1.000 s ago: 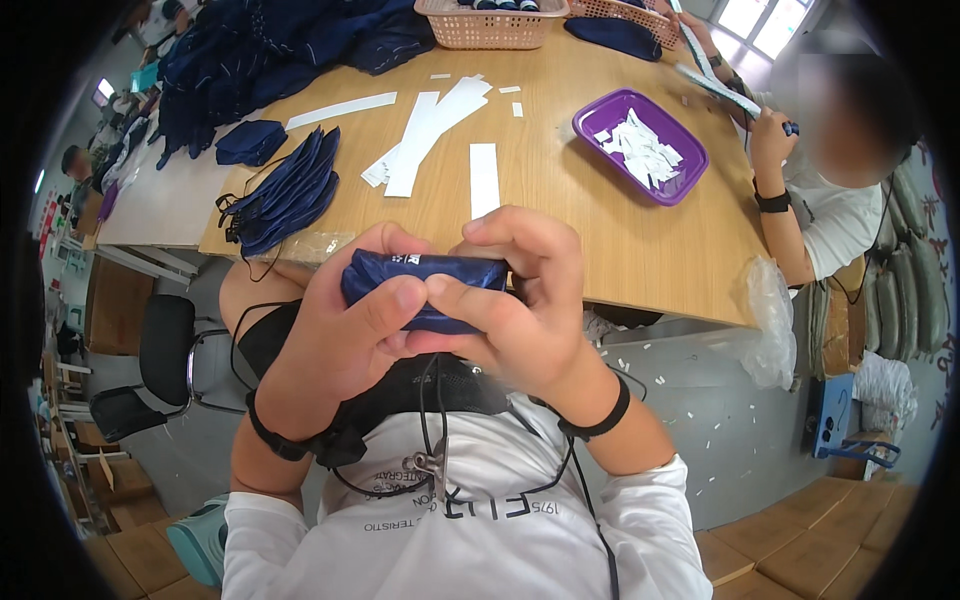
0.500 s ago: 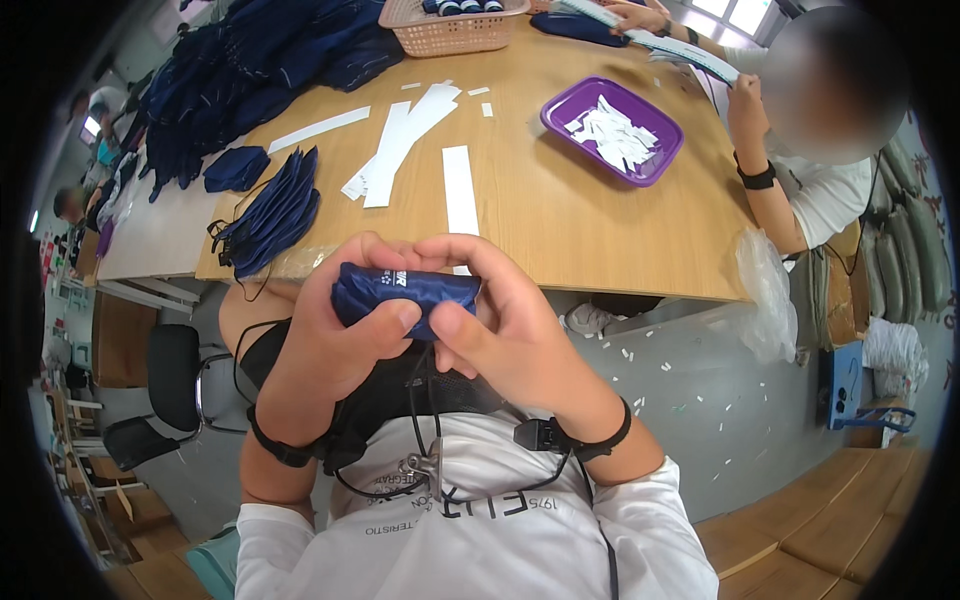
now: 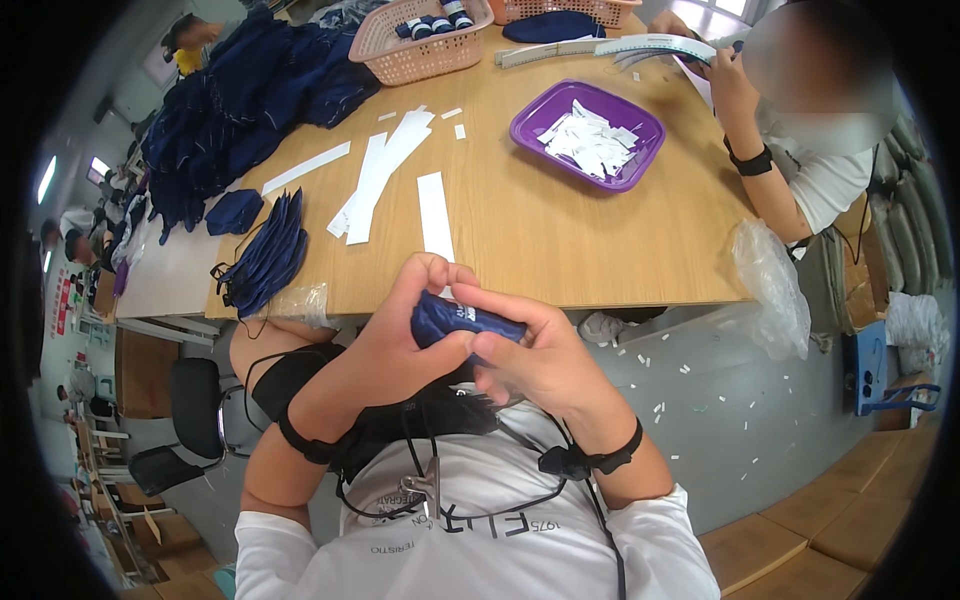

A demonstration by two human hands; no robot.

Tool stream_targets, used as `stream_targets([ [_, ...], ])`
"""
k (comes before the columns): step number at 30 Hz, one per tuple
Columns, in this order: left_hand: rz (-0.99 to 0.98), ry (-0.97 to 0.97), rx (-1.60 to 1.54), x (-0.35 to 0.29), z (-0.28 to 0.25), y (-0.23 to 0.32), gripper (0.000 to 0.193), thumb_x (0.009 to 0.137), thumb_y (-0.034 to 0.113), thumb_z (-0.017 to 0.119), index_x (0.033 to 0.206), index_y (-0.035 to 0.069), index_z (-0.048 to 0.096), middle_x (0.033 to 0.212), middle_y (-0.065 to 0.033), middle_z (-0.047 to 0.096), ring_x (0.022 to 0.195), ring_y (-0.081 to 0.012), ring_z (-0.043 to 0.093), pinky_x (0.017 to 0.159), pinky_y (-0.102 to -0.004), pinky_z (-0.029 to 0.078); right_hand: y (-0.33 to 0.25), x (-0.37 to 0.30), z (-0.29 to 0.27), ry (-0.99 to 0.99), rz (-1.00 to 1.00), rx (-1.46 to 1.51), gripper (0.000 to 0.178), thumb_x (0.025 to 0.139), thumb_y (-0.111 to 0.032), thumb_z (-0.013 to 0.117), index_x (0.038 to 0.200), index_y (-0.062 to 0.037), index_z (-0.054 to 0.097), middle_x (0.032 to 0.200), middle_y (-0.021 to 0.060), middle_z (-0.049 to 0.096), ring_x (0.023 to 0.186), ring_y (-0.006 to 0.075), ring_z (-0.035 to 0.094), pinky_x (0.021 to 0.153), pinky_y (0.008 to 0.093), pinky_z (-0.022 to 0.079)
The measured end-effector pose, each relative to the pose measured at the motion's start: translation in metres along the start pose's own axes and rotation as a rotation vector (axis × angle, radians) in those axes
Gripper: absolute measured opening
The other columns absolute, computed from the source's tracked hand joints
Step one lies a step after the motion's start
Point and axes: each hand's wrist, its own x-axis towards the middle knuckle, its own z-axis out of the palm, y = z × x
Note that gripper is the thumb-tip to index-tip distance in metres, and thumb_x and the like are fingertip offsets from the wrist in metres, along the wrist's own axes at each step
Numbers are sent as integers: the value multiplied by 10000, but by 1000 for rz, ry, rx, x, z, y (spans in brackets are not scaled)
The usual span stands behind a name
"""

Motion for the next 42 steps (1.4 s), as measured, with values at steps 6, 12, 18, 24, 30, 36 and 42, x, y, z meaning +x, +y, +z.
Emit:
stream_targets([
  [6,-9,-107,264,11,-19,22,632,904,-4,751,1424,73,401,1388,-126,494,1276,-197,513,1098,-380,454,-9,-5,-30,94,-92,169,608,1015,-106,776,1561,15,539,992,97,736,597,121,572,502,281,433],
  [12,318,-243,1120,12,-54,8,647,776,28,853,1383,93,639,1501,-127,564,1352,-328,600,1084,-463,506,-21,1,-34,149,-171,178,656,1003,-88,783,1573,44,486,963,85,681,611,101,565,477,236,400],
  [18,647,-148,1076,19,-62,-41,411,774,28,762,1176,108,727,1213,-60,725,1233,-329,671,1031,-458,529,-18,15,-17,166,-219,197,581,1012,-67,771,1533,34,535,993,74,695,638,81,566,508,233,398],
  [24,381,266,622,-8,-59,-3,84,1040,68,664,1101,29,707,1074,-123,726,993,-245,711,879,-356,561,-11,25,2,255,-347,-77,532,999,-13,748,1496,45,565,1119,106,727,682,74,629,531,223,467],
  [30,127,221,143,-36,-34,39,130,1109,97,616,1122,-23,666,987,-55,710,826,-90,660,739,-236,518,0,39,52,256,-590,-405,535,1011,9,703,1516,57,533,1368,213,684,758,105,667,575,235,508],
  [36,-4,406,-107,-45,-34,42,123,949,-28,811,976,-50,694,945,-84,771,787,-70,719,685,-203,564,14,55,68,99,-839,-620,578,908,103,722,1471,78,591,1489,235,651,1325,297,676,1103,389,537],
  [42,187,608,-47,-56,-33,24,518,869,-37,880,1198,11,483,848,-117,755,687,-58,694,589,-181,529,15,60,81,80,-932,-924,566,889,65,763,1438,66,627,1417,245,698,1301,330,698,1082,392,552],
])
